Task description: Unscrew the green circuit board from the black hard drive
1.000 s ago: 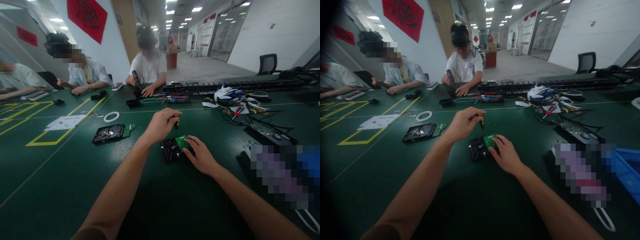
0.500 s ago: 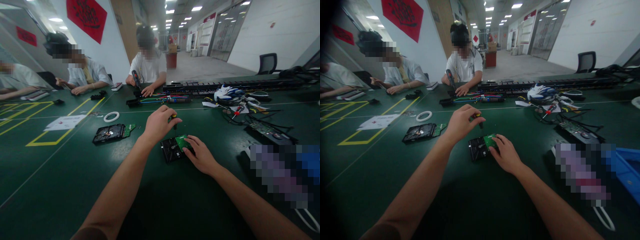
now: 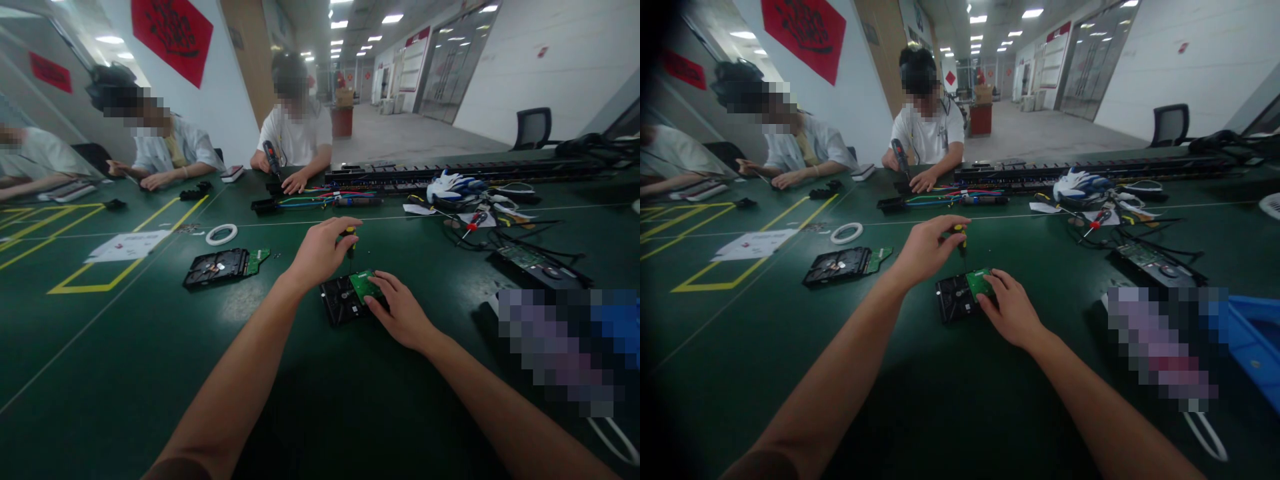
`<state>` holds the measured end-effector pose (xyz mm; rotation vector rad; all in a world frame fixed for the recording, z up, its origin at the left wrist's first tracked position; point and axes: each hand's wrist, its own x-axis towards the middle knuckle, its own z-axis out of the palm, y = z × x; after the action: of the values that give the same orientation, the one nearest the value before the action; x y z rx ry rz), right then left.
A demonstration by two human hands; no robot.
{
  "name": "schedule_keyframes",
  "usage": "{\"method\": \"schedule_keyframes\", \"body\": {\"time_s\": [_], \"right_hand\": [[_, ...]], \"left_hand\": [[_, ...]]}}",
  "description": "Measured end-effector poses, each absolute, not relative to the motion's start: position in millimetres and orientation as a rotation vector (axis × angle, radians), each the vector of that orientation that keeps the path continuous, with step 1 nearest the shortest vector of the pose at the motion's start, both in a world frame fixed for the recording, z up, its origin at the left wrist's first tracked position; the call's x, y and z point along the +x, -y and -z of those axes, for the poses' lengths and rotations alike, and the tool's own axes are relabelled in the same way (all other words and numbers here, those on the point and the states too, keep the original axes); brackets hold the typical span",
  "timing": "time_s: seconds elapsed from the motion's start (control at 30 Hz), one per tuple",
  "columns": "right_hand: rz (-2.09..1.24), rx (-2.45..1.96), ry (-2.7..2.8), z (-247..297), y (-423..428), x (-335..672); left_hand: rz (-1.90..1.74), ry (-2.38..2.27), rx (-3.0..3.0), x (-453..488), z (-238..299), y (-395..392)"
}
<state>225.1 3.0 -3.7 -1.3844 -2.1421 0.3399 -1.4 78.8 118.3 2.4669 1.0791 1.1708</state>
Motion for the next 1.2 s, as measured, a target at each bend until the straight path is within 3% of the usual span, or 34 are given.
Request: {"method": "schedule_keyframes", "body": {"time_s": [0.33, 0.7, 1.2], "right_hand": [[-0.329, -1.401, 2.152, 4.3, -2.9, 224.9], [-0.330, -1.400, 2.146, 5.7, -3.7, 225.3], [-0.325, -1.379, 2.140, 4.3, -2.4, 224.4]], "left_hand": [[-1.144, -1.008, 2.494, -4.2, -119.8, -79.5], [-1.205, -1.256, 2.460, -1.0, -118.6, -77.9], [-1.176, -1.118, 2.413, -1.6, -120.9, -75.7]]}}
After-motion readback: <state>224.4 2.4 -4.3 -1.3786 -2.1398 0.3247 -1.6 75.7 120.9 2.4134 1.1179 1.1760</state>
